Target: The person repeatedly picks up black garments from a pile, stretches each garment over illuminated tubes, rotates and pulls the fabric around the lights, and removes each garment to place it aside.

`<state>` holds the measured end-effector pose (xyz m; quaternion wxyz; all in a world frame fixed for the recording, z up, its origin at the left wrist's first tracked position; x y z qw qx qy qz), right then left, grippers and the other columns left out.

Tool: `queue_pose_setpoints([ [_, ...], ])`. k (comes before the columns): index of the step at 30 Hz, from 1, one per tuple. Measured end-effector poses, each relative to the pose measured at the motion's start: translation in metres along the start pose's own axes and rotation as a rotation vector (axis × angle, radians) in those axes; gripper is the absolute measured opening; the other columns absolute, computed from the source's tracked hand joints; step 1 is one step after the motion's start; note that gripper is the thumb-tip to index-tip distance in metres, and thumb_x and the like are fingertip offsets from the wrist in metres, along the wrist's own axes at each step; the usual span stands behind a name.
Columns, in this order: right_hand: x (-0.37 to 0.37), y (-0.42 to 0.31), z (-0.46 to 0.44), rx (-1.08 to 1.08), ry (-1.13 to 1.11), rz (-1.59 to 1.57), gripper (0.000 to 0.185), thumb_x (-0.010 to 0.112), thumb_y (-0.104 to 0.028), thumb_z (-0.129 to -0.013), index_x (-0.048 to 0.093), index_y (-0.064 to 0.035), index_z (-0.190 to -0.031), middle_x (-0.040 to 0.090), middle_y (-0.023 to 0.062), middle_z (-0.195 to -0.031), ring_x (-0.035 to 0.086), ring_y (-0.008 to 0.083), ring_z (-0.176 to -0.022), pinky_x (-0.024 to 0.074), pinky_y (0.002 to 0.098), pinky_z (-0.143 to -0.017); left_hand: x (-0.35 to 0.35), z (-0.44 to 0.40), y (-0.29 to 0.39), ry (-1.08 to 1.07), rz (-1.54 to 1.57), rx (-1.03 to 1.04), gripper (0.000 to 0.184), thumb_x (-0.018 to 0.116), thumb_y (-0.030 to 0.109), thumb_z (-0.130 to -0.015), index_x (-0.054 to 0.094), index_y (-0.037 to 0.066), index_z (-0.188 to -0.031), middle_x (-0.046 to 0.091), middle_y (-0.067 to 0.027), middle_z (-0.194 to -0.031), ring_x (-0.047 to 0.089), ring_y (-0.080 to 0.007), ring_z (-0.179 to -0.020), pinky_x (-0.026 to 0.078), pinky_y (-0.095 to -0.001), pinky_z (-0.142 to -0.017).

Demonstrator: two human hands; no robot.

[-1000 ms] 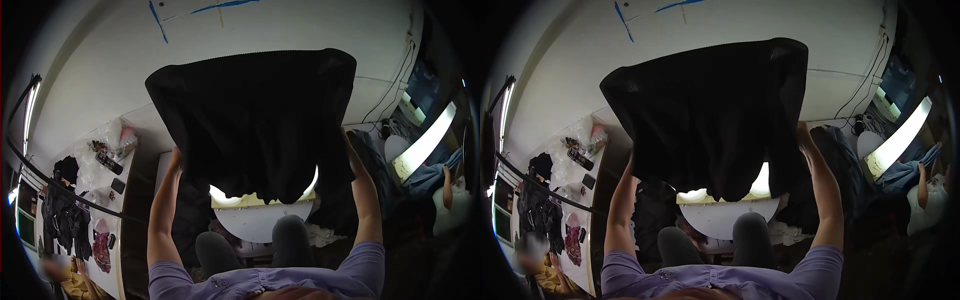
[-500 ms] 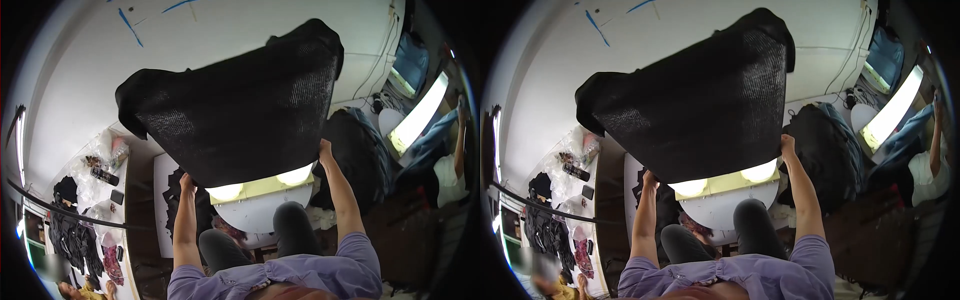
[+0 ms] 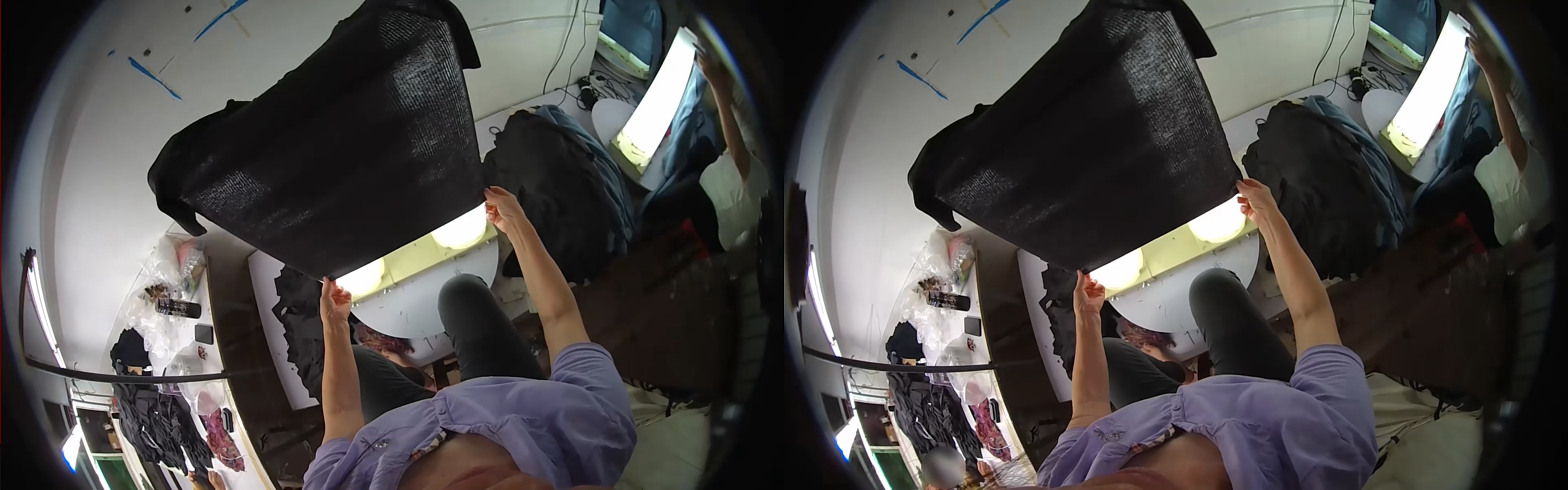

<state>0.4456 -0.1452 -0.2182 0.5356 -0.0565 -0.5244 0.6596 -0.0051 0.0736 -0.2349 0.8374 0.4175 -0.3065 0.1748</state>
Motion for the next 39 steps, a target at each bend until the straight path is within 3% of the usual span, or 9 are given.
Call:
queue_pose_setpoints([
  [5,-0.002,-0.004,0.002,-0.071,-0.008,-0.099,0.009,0.067,-0.01,-0.083,0.059,-0.0091,-0.087,0.05,-0.0008,-0.064,0.049,0.0113,-0.053,0.0354,0.023,-0.043,-0.001,-0.005,-0.002,-0.069,-0.1,0.065,0.019,0.073,0.026,-0.08,0.056,0.016,-0.082,0.051,0.0071,-0.068,0.046,-0.0061,-0.056,0.036,-0.0225,-0.052],
  [11,-0.047,-0.006,-0.037,-0.139,0.162,-0.163,0.006,0.058,-0.009,-0.089,0.057,-0.0038,-0.092,0.055,0.0062,-0.068,0.056,0.016,-0.054,0.0434,0.0247,-0.042,-0.021,0.001,-0.002,0.208,-0.318,0.11,0.016,0.07,0.015,-0.082,0.055,0.013,-0.076,0.046,0.0019,-0.06,0.045,-0.0111,-0.053,0.034,-0.0264,-0.047],
  [16,-0.05,-0.006,-0.039,-0.099,0.318,-0.061,0.011,0.058,-0.008,-0.089,0.059,-0.0006,-0.097,0.057,0.0067,-0.085,0.058,0.0152,-0.073,0.0556,0.0259,-0.065,-0.009,0.016,-0.019,0.314,-0.475,0.157,0.016,0.07,0.013,-0.08,0.056,0.009,-0.074,0.062,-0.0023,-0.069,0.048,-0.0083,-0.055,0.034,-0.0247,-0.048],
  [20,-0.02,-0.011,-0.039,-0.146,0.232,0.092,0.009,0.058,-0.006,-0.088,0.058,-0.0005,-0.095,0.056,0.0065,-0.081,0.057,0.0153,-0.068,0.0548,0.0265,-0.06,0.004,0.027,-0.007,0.379,-0.641,0.204,0.015,0.069,0.014,-0.081,0.058,0.005,-0.077,0.067,-0.0051,-0.074,0.052,-0.0083,-0.058,0.039,-0.0251,-0.05],
  [24,0.023,-0.062,-0.004,-0.374,0.174,0.537,0.012,0.056,-0.013,-0.089,0.059,-0.0039,-0.096,0.059,0.0041,-0.081,0.056,0.0119,-0.062,0.0464,0.0239,-0.045,0.021,0.025,0.04,0.438,-0.992,0.702,0.016,0.07,0.011,-0.078,0.062,0.0,-0.087,0.066,-0.0078,-0.072,0.056,-0.0144,-0.06,0.047,-0.0288,-0.059],
  [27,0.088,-0.135,0.064,-0.919,0.145,0.782,0.028,0.057,-0.02,-0.091,0.055,-0.0016,-0.112,0.06,0.0044,-0.092,0.058,0.0108,-0.077,0.0481,0.0241,-0.055,0.081,0.07,0.099,0.434,-0.877,1.149,0.024,0.072,0.009,-0.076,0.06,0.004,-0.097,0.062,-0.0081,-0.078,0.057,-0.0211,-0.066,0.047,-0.031,-0.064],
  [29,0.137,-0.17,0.111,-1.073,-0.035,0.743,0.031,0.056,-0.02,-0.092,0.051,-0.0011,-0.117,0.06,0.0066,-0.095,0.058,0.0134,-0.087,0.0498,0.0252,-0.066,0.137,0.119,0.138,0.371,-0.886,1.489,0.029,0.072,0.009,-0.077,0.058,0.005,-0.102,0.06,-0.0094,-0.089,0.057,-0.0227,-0.074,0.047,-0.0316,-0.067],
  [32,0.186,-0.214,0.164,-1.414,-0.051,0.685,0.033,0.056,-0.018,-0.092,0.049,-0.0012,-0.119,0.06,0.0074,-0.095,0.057,0.0148,-0.091,0.0486,0.0256,-0.073,0.199,0.161,0.182,0.336,-0.901,1.656,0.033,0.07,0.012,-0.077,0.054,0.004,-0.105,0.057,-0.0142,-0.101,0.055,-0.0305,-0.094,0.044,-0.0364,-0.081],
  [39,0.193,-0.252,0.148,-1.361,-0.022,0.847,0.018,0.058,-0.008,-0.087,0.054,-0.0001,-0.103,0.057,0.0097,-0.092,0.056,0.0213,-0.088,0.046,0.0318,-0.071,0.23,0.152,0.224,0.254,-0.976,1.543,0.015,0.064,0.012,-0.081,0.055,0.004,-0.089,0.058,-0.0116,-0.086,0.055,-0.0314,-0.084,0.043,-0.0396,-0.074],
])
Point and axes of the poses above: each hand's wrist, its own z-axis away from the middle knuckle, its own x-axis out of the palm, y = z × x, the point moved 8 cm from there along -z, towards the middle knuckle
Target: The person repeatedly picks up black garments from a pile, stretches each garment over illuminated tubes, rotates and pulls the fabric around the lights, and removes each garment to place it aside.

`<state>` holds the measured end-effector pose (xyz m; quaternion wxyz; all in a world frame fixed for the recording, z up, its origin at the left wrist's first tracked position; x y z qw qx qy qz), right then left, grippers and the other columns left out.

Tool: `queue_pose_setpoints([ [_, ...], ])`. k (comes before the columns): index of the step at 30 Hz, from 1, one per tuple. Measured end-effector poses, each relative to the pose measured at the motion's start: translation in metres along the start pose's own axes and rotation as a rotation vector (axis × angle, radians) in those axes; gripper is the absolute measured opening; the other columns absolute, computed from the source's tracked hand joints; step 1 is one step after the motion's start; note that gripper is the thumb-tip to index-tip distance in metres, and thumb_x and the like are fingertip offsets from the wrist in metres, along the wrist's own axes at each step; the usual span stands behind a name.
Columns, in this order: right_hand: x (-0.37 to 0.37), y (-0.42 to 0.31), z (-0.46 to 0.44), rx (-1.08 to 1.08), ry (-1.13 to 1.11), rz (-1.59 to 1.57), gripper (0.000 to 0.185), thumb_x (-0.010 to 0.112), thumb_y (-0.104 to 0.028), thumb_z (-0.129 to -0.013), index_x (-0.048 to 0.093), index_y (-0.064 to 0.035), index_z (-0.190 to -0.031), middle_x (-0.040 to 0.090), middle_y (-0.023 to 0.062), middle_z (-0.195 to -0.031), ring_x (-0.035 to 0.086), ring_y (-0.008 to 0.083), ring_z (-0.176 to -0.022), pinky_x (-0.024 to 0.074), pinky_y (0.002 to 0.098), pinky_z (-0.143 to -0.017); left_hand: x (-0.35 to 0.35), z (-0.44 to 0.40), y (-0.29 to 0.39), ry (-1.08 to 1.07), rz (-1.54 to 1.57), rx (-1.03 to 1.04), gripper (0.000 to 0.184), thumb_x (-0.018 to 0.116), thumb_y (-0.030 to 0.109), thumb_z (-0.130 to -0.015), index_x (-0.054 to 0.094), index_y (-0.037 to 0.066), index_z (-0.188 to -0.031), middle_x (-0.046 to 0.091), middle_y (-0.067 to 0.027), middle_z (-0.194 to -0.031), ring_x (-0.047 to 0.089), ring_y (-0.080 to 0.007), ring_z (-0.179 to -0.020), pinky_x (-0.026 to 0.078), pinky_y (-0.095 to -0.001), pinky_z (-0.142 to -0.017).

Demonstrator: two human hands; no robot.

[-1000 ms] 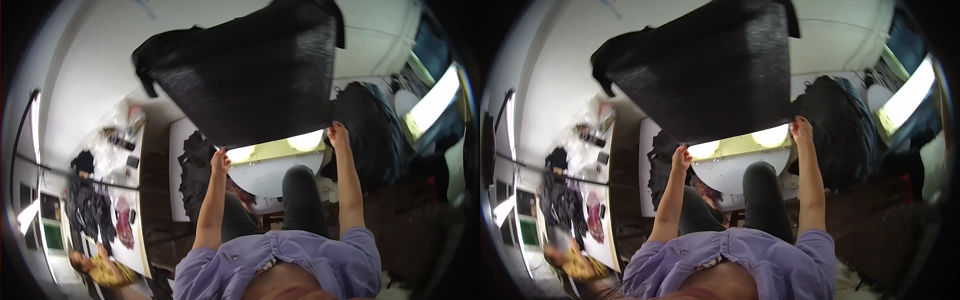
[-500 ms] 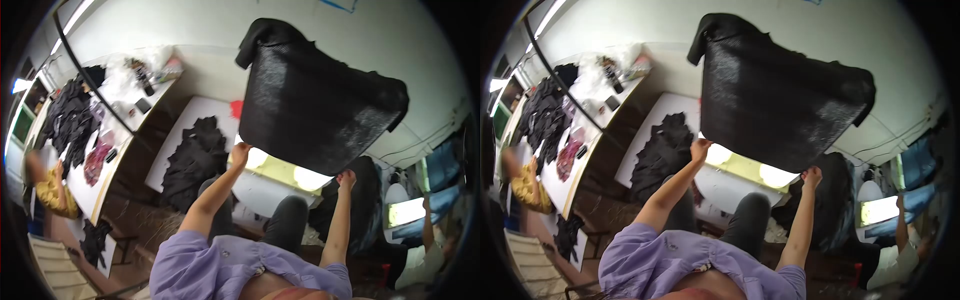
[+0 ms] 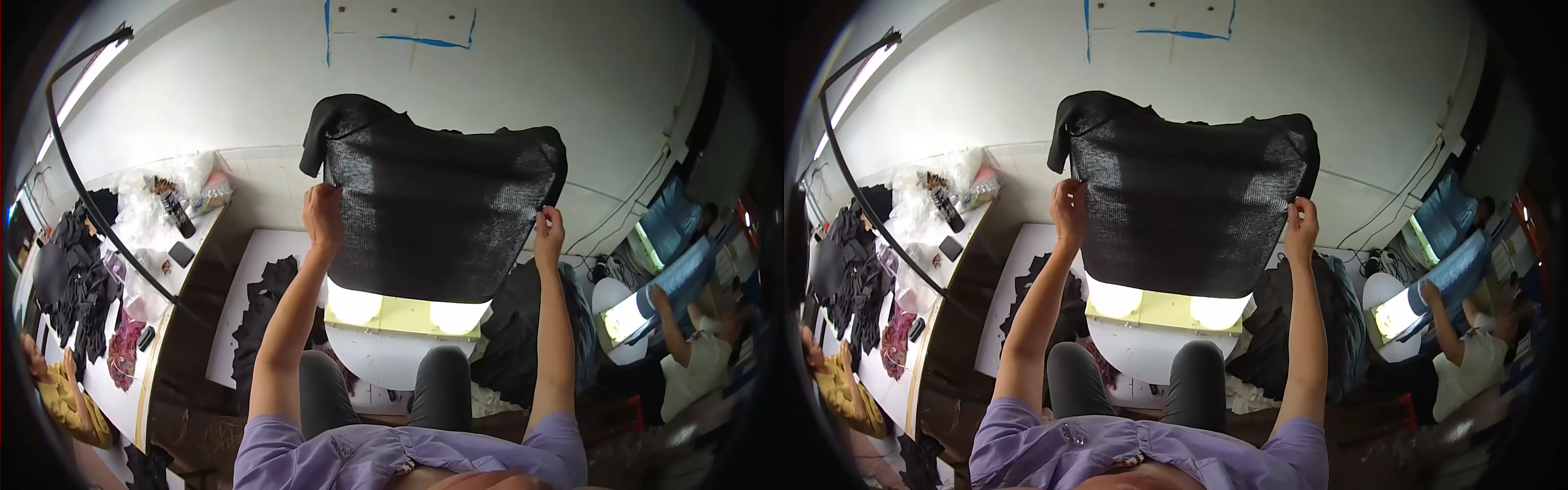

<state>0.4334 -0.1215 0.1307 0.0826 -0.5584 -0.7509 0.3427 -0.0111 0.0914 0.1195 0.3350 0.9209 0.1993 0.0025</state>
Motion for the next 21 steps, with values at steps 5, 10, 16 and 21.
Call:
queue_pose_setpoints([
  [5,0.005,0.002,0.028,-0.168,-0.088,0.248,0.009,0.054,-0.003,-0.086,0.052,0.0001,-0.094,0.054,0.0143,-0.089,0.053,0.0329,-0.086,0.0432,0.039,-0.075,-0.006,0.024,-0.02,-0.141,-0.228,0.027,0.012,0.059,0.017,-0.084,0.055,0.006,-0.087,0.058,-0.0125,-0.086,0.055,-0.0333,-0.086,0.044,-0.0414,-0.073],
  [10,0.017,0.051,0.072,-0.111,-0.244,0.459,0.012,0.052,-0.003,-0.085,0.052,0.0,-0.097,0.054,0.0176,-0.096,0.05,0.0373,-0.095,0.0407,0.0448,-0.081,-0.005,0.064,-0.081,-0.353,-0.381,-0.142,0.013,0.059,0.019,-0.083,0.056,0.007,-0.088,0.059,-0.0143,-0.09,0.056,-0.0348,-0.088,0.044,-0.044,-0.074],
  [16,0.023,0.066,0.09,-0.04,-0.303,0.52,0.017,0.05,0.0,-0.084,0.053,0.0003,-0.101,0.055,0.018,-0.097,0.051,0.0374,-0.097,0.0415,0.0447,-0.082,-0.005,0.066,-0.072,-0.362,-0.382,-0.109,0.016,0.06,0.021,-0.083,0.055,0.006,-0.088,0.06,-0.0142,-0.091,0.056,-0.0341,-0.091,0.044,-0.0431,-0.075],
  [21,0.023,0.061,0.073,-0.031,-0.326,0.439,0.01,0.05,-0.002,-0.086,0.052,0.0003,-0.095,0.055,0.0172,-0.092,0.054,0.0367,-0.088,0.0428,0.0427,-0.076,-0.009,0.048,-0.065,-0.422,-0.259,-0.13,0.011,0.06,0.016,-0.081,0.059,0.006,-0.084,0.063,-0.0133,-0.088,0.059,-0.0342,-0.084,0.046,-0.0419,-0.072],
])
Point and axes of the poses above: each hand's wrist, its own z-axis away from the middle knuckle, its own x-axis out of the palm, y = z × x, the point moved 8 cm from there along -z, towards the middle knuckle
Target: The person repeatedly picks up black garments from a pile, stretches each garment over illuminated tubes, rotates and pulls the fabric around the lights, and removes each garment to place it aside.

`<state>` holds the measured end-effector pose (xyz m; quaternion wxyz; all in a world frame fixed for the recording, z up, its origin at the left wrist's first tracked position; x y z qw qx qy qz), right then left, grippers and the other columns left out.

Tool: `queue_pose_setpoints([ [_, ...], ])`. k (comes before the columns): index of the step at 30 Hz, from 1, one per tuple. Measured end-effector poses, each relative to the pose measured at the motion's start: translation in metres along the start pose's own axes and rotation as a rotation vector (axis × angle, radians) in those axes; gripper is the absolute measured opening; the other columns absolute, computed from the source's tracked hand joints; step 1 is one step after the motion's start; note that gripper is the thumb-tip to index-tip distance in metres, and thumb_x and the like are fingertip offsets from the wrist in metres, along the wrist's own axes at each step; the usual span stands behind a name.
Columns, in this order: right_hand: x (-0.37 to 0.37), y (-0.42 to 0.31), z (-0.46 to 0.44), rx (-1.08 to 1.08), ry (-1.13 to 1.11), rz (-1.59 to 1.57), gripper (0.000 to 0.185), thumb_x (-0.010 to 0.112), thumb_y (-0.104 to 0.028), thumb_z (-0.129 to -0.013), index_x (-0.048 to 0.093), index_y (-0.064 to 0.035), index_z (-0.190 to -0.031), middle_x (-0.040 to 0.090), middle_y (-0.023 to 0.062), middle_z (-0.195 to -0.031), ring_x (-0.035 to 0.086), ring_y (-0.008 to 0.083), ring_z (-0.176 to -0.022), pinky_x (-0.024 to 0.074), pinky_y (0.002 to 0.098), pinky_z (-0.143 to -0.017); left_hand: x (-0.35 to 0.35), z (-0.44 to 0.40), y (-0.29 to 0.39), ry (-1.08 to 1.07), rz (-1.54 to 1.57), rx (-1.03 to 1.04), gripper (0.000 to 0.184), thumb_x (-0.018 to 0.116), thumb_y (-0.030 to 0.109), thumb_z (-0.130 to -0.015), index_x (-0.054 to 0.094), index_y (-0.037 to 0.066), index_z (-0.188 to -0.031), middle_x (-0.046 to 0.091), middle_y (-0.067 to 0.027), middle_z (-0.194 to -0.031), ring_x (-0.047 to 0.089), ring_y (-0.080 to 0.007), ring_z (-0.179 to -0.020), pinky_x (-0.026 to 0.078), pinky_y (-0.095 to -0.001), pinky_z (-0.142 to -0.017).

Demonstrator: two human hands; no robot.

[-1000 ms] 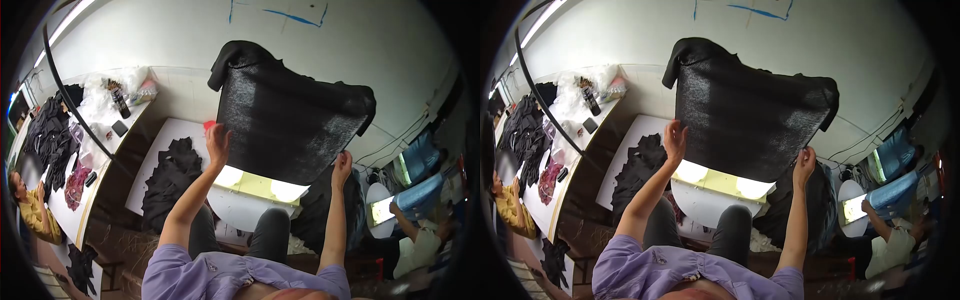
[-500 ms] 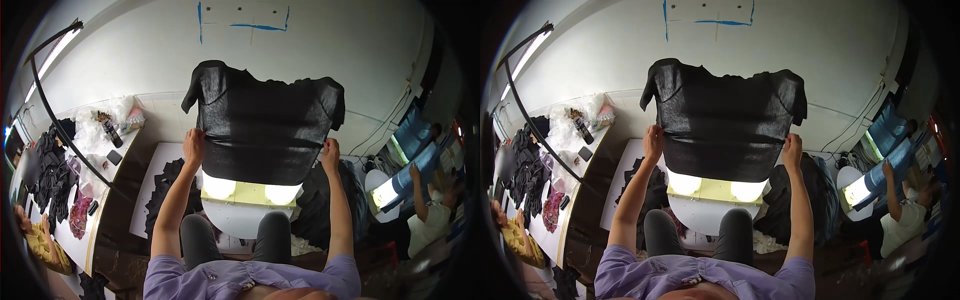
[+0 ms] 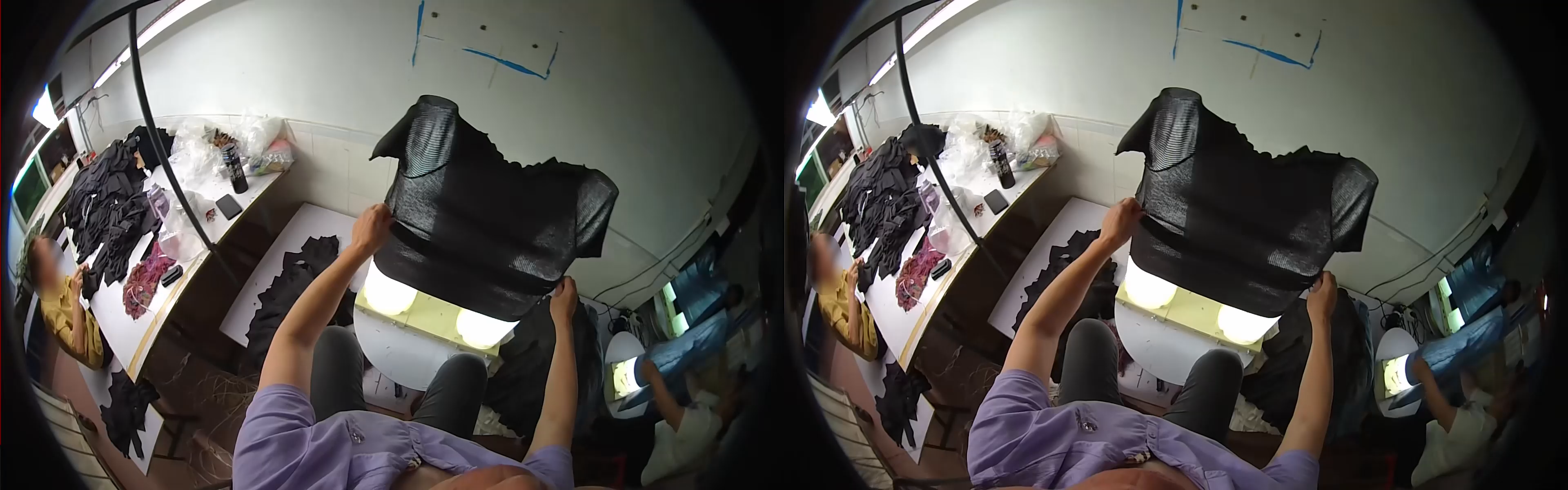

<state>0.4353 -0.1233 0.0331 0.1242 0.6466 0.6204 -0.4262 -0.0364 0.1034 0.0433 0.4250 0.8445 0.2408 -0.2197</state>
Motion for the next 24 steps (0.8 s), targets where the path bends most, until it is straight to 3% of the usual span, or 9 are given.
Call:
queue_pose_setpoints([
  [3,-0.022,-0.014,-0.01,-0.026,0.014,-0.059,0.007,0.051,-0.005,-0.088,0.051,0.0013,-0.091,0.056,0.0159,-0.088,0.057,0.0327,-0.083,0.0439,0.0379,-0.073,-0.023,-0.031,0.023,0.135,0.393,0.229,0.015,0.067,0.009,-0.074,0.061,0.002,-0.086,0.063,-0.0108,-0.081,0.062,-0.022,-0.07,0.047,-0.033,-0.064],
  [5,-0.042,-0.023,-0.022,-0.094,0.107,-0.116,0.008,0.053,-0.009,-0.09,0.053,-0.001,-0.091,0.055,0.0152,-0.087,0.057,0.033,-0.078,0.0449,0.0387,-0.068,-0.045,-0.055,0.021,0.27,0.644,-0.027,0.031,0.068,0.021,-0.081,0.055,-0.001,-0.098,0.061,-0.0099,-0.085,0.06,-0.0163,-0.072,0.047,-0.0279,-0.056],
  [6,-0.058,-0.033,-0.029,-0.116,0.146,-0.138,0.01,0.053,-0.011,-0.091,0.055,-0.0016,-0.092,0.056,0.0136,-0.087,0.059,0.0286,-0.076,0.0461,0.0367,-0.066,-0.059,-0.065,0.032,0.286,0.764,-0.113,0.042,0.065,0.032,-0.085,0.048,0.0,-0.108,0.055,-0.0077,-0.101,0.057,-0.015,-0.077,0.049,-0.0265,-0.059],
  [8,-0.086,-0.035,-0.046,-0.081,0.341,-0.207,0.015,0.054,-0.014,-0.091,0.054,-0.0021,-0.1,0.058,0.0113,-0.095,0.062,0.0239,-0.072,0.0478,0.0346,-0.067,-0.08,-0.085,0.058,0.256,0.884,-0.184,0.054,0.063,0.045,-0.085,0.044,0.002,-0.111,0.053,-0.008,-0.103,0.057,-0.0147,-0.075,0.05,-0.0276,-0.056],
  [11,-0.114,-0.039,-0.08,0.134,0.384,-0.47,0.023,0.053,-0.015,-0.091,0.054,-0.0015,-0.109,0.059,0.0114,-0.102,0.061,0.0185,-0.069,0.0479,0.0313,-0.06,-0.089,-0.108,0.087,0.12,0.932,-0.243,0.056,0.065,0.048,-0.082,0.041,0.006,-0.11,0.055,-0.0092,-0.098,0.059,-0.0151,-0.068,0.049,-0.0257,-0.05],
  [15,-0.117,-0.055,-0.109,0.191,0.218,-0.58,0.025,0.052,-0.014,-0.09,0.056,0.0005,-0.111,0.062,0.0109,-0.097,0.059,0.0138,-0.062,0.0465,0.027,-0.052,-0.07,-0.138,0.077,0.015,0.964,-0.167,0.036,0.064,0.026,-0.087,0.051,-0.001,-0.107,0.061,-0.0097,-0.086,0.063,-0.017,-0.065,0.053,-0.0272,-0.051],
  [16,-0.109,-0.051,-0.117,0.183,0.126,-0.553,0.025,0.052,-0.013,-0.09,0.057,0.001,-0.11,0.063,0.0106,-0.094,0.058,0.0129,-0.06,0.0459,0.026,-0.05,-0.07,-0.142,0.062,0.158,0.96,-0.203,0.025,0.062,0.016,-0.087,0.056,-0.004,-0.101,0.064,-0.0112,-0.083,0.064,-0.0182,-0.063,0.056,-0.0289,-0.053],
  [21,-0.101,-0.037,-0.101,0.214,0.165,-0.455,0.018,0.052,-0.009,-0.089,0.061,0.0029,-0.099,0.064,0.0093,-0.08,0.057,0.0131,-0.055,0.0467,0.0263,-0.05,-0.069,-0.103,-0.049,0.486,0.836,-0.518,0.023,0.066,0.012,-0.082,0.059,-0.006,-0.096,0.064,-0.0144,-0.085,0.063,-0.0201,-0.056,0.056,-0.031,-0.046],
  [24,-0.088,-0.026,-0.087,0.209,0.135,-0.41,0.017,0.051,-0.007,-0.089,0.062,0.0033,-0.097,0.064,0.0093,-0.077,0.058,0.0129,-0.055,0.0472,0.0266,-0.051,-0.031,-0.06,-0.123,0.451,0.812,-0.689,0.021,0.065,0.009,-0.082,0.06,-0.006,-0.095,0.064,-0.0148,-0.082,0.064,-0.0226,-0.057,0.057,-0.0321,-0.046],
])
Point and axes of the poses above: each hand's wrist, its own z-axis away from the middle knuckle, its own x-axis out of the palm, y = z × x, the point moved 8 cm from there along -z, towards the middle knuckle
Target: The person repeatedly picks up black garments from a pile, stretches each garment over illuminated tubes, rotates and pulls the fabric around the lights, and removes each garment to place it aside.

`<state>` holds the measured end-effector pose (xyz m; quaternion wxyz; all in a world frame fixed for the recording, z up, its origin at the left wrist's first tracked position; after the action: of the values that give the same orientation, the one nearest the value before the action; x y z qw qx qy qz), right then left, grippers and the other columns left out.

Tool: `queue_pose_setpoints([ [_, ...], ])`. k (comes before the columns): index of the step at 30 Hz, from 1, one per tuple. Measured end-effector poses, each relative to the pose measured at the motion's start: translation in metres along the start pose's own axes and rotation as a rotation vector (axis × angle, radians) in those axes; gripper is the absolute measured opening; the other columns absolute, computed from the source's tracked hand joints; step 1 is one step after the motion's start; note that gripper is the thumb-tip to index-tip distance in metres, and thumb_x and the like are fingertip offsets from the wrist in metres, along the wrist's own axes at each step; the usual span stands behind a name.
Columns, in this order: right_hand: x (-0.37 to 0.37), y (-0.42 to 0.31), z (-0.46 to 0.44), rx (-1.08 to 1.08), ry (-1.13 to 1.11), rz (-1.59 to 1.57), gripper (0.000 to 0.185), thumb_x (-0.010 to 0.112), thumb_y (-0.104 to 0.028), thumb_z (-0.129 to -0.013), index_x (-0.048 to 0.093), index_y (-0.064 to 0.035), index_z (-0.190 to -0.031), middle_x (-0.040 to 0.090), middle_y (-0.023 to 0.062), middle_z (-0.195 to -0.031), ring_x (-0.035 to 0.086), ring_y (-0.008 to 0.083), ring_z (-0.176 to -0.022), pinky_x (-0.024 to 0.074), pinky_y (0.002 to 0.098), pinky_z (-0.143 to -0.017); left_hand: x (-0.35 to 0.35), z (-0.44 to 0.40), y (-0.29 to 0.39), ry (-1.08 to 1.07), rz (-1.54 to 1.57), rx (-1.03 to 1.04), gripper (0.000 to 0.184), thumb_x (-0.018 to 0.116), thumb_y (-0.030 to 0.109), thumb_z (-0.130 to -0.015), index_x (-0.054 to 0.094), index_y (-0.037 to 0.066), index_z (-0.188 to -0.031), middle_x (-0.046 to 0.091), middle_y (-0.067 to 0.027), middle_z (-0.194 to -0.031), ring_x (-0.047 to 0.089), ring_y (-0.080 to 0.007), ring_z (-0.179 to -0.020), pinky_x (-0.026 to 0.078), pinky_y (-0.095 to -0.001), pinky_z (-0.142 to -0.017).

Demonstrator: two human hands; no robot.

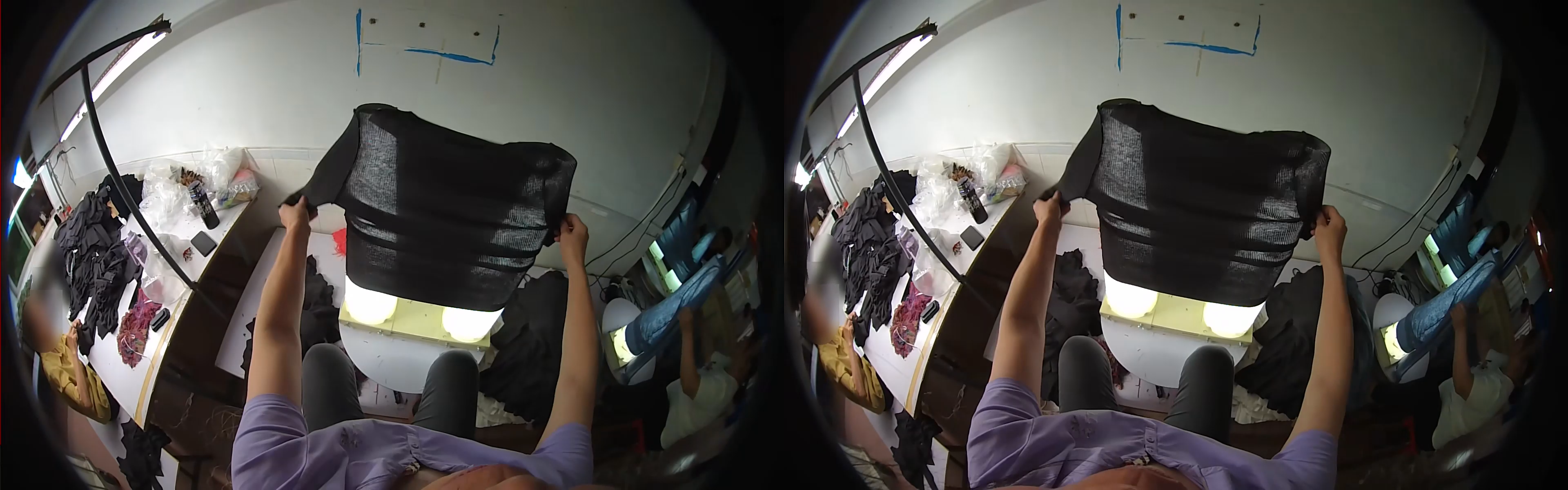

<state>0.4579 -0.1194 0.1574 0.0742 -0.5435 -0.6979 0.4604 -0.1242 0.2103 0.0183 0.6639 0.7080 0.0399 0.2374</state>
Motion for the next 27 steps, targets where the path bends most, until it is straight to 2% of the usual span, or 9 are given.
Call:
queue_pose_setpoints([
  [7,0.012,0.019,0.004,0.022,0.019,0.018,0.016,0.051,-0.007,-0.088,0.061,0.0041,-0.094,0.064,0.0106,-0.074,0.059,0.0144,-0.055,0.0476,0.0282,-0.049,0.036,0.031,0.004,-0.228,0.13,-0.027,0.019,0.066,0.01,-0.083,0.06,-0.006,-0.089,0.063,-0.0126,-0.079,0.063,-0.0217,-0.055,0.057,-0.0301,-0.048],
  [10,0.005,0.017,0.011,-0.004,0.083,-0.003,0.017,0.052,-0.008,-0.088,0.06,0.0025,-0.099,0.064,0.0121,-0.082,0.06,0.0164,-0.059,0.0485,0.0298,-0.052,0.037,0.041,0.018,-0.232,0.104,-0.013,0.027,0.068,0.011,-0.081,0.056,-0.007,-0.098,0.062,-0.0135,-0.086,0.063,-0.0233,-0.069,0.056,-0.0319,-0.06],
  [13,-0.006,-0.013,0.028,-0.173,0.245,0.08,0.022,0.055,-0.009,-0.087,0.056,0.001,-0.107,0.061,0.0149,-0.097,0.062,0.0226,-0.074,0.0497,0.0331,-0.064,0.013,0.065,0.055,0.149,-0.258,0.444,0.042,0.071,0.012,-0.078,0.05,-0.007,-0.109,0.058,-0.0167,-0.099,0.06,-0.027,-0.086,0.051,-0.0354,-0.075],
  [14,-0.01,-0.027,0.037,-0.248,0.307,0.126,0.025,0.056,-0.009,-0.087,0.055,0.0007,-0.11,0.059,0.016,-0.102,0.062,0.0252,-0.08,0.05,0.0344,-0.069,0.011,0.087,0.076,0.142,-0.253,0.511,0.054,0.073,0.013,-0.076,0.044,-0.007,-0.117,0.052,-0.0197,-0.11,0.053,-0.0298,-0.1,0.043,-0.0368,-0.087],
  [15,-0.008,-0.047,0.046,-0.398,0.308,0.187,0.027,0.057,-0.008,-0.086,0.053,0.0009,-0.112,0.057,0.0165,-0.106,0.06,0.0277,-0.087,0.0488,0.0357,-0.074,0.012,0.115,0.099,0.212,-0.288,0.741,0.052,0.073,0.013,-0.075,0.045,-0.005,-0.116,0.05,-0.0191,-0.114,0.051,-0.0326,-0.104,0.042,-0.0387,-0.089],
  [18,0.0,-0.106,0.078,-0.798,0.26,0.332,0.033,0.059,-0.006,-0.083,0.051,0.0028,-0.114,0.052,0.0186,-0.114,0.05,0.0364,-0.107,0.0432,0.0408,-0.089,0.052,0.175,0.14,-0.052,-0.446,1.216,0.052,0.072,0.012,-0.075,0.047,0.002,-0.119,0.051,-0.0159,-0.115,0.047,-0.035,-0.108,0.039,-0.0415,-0.092],
  [19,0.006,-0.116,0.082,-0.856,0.201,0.38,0.037,0.062,-0.007,-0.081,0.051,0.0015,-0.116,0.051,0.0161,-0.116,0.05,0.0337,-0.108,0.0417,0.0411,-0.09,0.07,0.199,0.147,-0.181,-0.539,1.391,0.051,0.071,0.012,-0.075,0.047,0.005,-0.119,0.051,-0.0152,-0.115,0.047,-0.0356,-0.108,0.039,-0.0425,-0.093],
  [23,0.025,-0.135,0.074,-0.887,0.164,0.594,0.035,0.064,-0.008,-0.078,0.055,-0.0029,-0.112,0.048,0.0105,-0.12,0.047,0.0302,-0.112,0.04,0.0405,-0.092,0.117,0.222,0.155,-0.306,-0.783,1.446,0.046,0.074,0.014,-0.068,0.056,0.008,-0.109,0.047,-0.0122,-0.118,0.041,-0.0317,-0.115,0.037,-0.0409,-0.093],
  [27,0.039,-0.131,0.068,-1.038,0.147,0.715,0.025,0.059,-0.009,-0.079,0.059,-0.0054,-0.104,0.048,0.0074,-0.122,0.046,0.0282,-0.113,0.0405,0.0407,-0.093,0.135,0.22,0.146,-0.296,-1.004,1.628,0.029,0.059,0.012,-0.075,0.055,0.008,-0.104,0.046,-0.0098,-0.118,0.04,-0.0299,-0.117,0.037,-0.04,-0.093],
])
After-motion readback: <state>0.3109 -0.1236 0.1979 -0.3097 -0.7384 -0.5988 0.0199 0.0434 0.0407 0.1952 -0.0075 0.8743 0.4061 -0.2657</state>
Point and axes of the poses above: each hand's wrist, its own z-axis away from the middle knuckle, its own x-axis out of the palm, y = z × x, the point moved 8 cm from there along -z, towards the middle knuckle
